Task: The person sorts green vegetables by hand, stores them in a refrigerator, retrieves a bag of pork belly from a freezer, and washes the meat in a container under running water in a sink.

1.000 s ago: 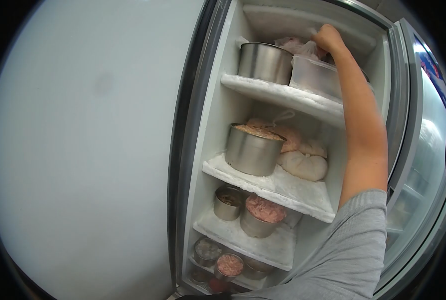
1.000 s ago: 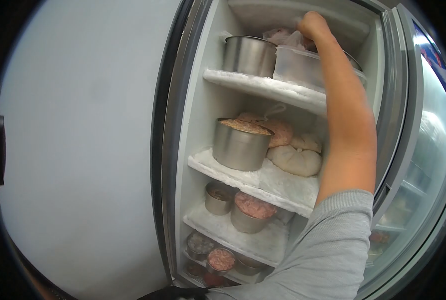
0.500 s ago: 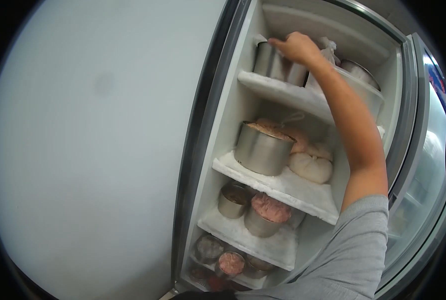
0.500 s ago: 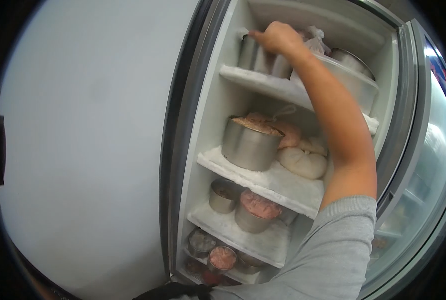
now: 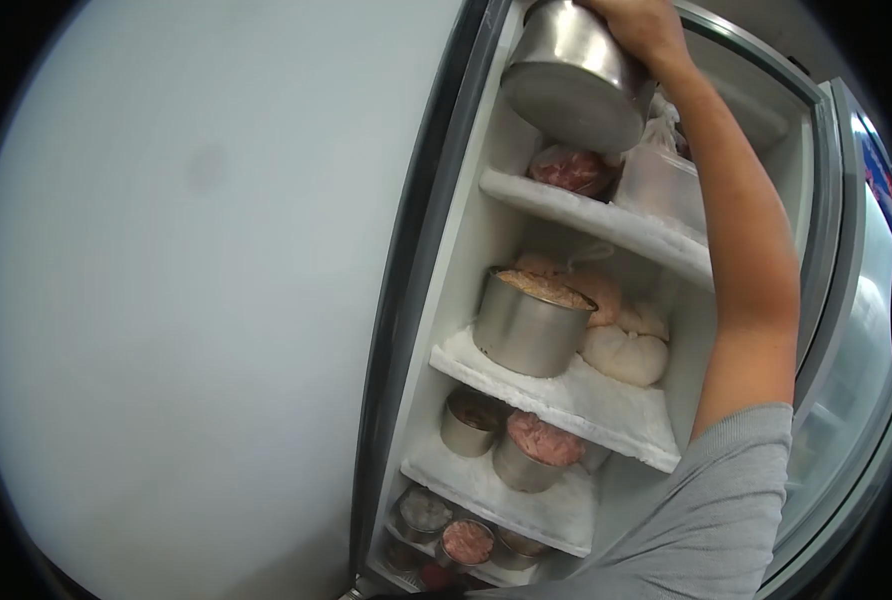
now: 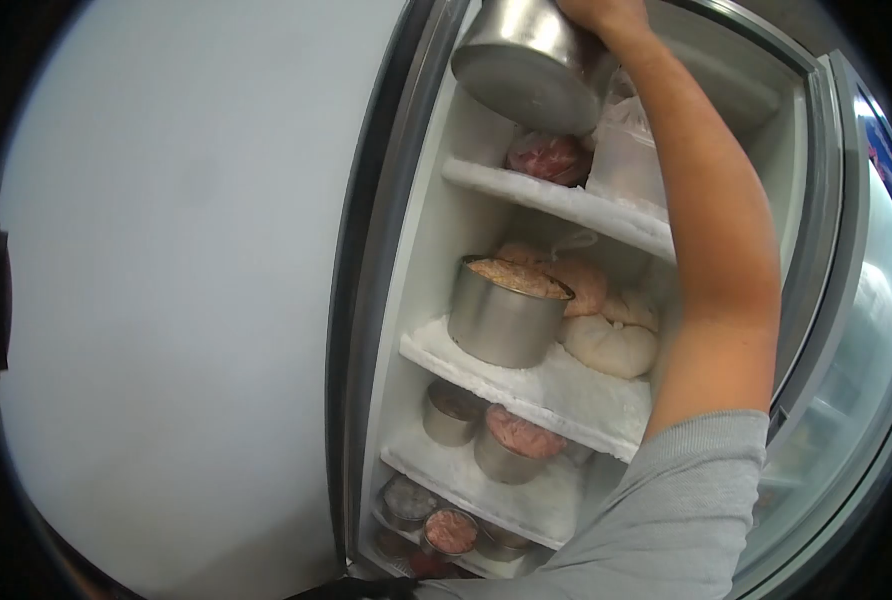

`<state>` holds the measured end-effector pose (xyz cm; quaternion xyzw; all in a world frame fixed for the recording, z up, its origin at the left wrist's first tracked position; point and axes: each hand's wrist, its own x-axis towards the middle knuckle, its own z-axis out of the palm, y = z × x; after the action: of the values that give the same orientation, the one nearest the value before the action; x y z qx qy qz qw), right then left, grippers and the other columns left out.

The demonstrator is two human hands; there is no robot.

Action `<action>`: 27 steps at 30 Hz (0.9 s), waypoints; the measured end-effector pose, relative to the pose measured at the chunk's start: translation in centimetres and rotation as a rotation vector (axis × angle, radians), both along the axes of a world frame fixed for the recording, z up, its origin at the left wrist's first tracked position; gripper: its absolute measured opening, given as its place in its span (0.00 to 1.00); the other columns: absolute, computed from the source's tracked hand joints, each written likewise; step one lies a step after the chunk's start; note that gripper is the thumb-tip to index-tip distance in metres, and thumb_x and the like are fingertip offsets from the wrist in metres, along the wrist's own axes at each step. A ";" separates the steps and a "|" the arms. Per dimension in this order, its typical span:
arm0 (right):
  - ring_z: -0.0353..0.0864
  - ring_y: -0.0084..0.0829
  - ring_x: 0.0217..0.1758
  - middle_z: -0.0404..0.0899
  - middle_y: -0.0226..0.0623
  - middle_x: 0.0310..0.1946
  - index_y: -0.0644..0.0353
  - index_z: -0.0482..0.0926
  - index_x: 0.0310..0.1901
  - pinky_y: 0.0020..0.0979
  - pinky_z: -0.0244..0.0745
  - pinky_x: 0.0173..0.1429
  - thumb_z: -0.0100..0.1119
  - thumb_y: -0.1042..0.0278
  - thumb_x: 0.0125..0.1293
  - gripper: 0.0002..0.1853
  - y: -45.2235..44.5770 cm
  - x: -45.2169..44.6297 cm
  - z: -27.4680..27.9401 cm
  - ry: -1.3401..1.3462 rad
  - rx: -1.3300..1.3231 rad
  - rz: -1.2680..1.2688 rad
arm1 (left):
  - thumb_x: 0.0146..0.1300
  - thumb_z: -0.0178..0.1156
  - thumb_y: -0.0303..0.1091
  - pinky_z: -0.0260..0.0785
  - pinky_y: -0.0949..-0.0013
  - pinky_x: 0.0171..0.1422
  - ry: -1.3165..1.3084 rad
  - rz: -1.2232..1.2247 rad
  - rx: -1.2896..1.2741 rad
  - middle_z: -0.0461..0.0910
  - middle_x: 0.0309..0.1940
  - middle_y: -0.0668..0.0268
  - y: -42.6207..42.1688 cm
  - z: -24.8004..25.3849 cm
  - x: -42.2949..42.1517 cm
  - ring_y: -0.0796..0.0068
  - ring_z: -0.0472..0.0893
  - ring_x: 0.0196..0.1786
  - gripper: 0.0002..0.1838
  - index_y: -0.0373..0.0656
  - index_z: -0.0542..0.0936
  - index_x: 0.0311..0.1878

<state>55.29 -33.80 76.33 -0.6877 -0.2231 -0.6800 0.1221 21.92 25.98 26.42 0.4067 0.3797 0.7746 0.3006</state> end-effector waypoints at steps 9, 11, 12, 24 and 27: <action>0.83 0.37 0.25 0.83 0.50 0.23 0.73 0.85 0.28 0.36 0.76 0.34 0.72 0.45 0.56 0.29 -6.7 0.2 7.7 -0.097 -0.104 0.063 | 0.65 0.65 0.45 0.76 0.56 0.49 -0.116 0.652 0.258 0.82 0.38 0.51 -5.9 -1.1 -4.7 0.58 0.82 0.41 0.20 0.35 0.80 0.47; 0.83 0.36 0.25 0.83 0.49 0.23 0.73 0.85 0.28 0.35 0.76 0.34 0.72 0.45 0.56 0.29 -4.1 -4.3 2.6 -0.036 -0.008 0.161 | 0.65 0.65 0.45 0.76 0.56 0.49 -0.229 0.814 0.464 0.83 0.38 0.51 -9.9 -0.6 -5.3 0.57 0.82 0.41 0.20 0.35 0.80 0.46; 0.83 0.36 0.25 0.84 0.49 0.24 0.73 0.85 0.28 0.35 0.76 0.34 0.72 0.45 0.56 0.28 -3.1 -6.2 0.3 0.021 0.076 0.263 | 0.64 0.65 0.45 0.76 0.56 0.49 -0.280 0.818 0.561 0.83 0.38 0.51 -12.4 0.2 -4.3 0.57 0.82 0.40 0.20 0.35 0.80 0.46; 0.84 0.35 0.28 0.85 0.48 0.28 0.69 0.87 0.32 0.34 0.76 0.39 0.72 0.45 0.56 0.27 -7.5 -7.6 -1.9 -0.057 -0.019 0.187 | 0.58 0.58 0.33 0.73 0.56 0.58 0.186 -0.813 0.970 0.82 0.46 0.52 -47.8 33.0 38.6 0.51 0.81 0.51 0.16 0.39 0.81 0.48; 0.84 0.36 0.29 0.85 0.48 0.28 0.69 0.88 0.32 0.34 0.77 0.40 0.71 0.45 0.57 0.27 -9.2 -7.6 -3.2 -0.074 -0.019 0.169 | 0.55 0.63 0.36 0.74 0.60 0.59 0.658 -0.770 1.134 0.84 0.48 0.51 -52.0 39.8 47.2 0.52 0.82 0.53 0.20 0.39 0.83 0.51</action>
<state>47.66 -42.98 73.08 -0.6422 -0.2911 -0.6899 0.1641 69.12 -26.04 66.26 0.8127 -0.1753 0.5303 0.1662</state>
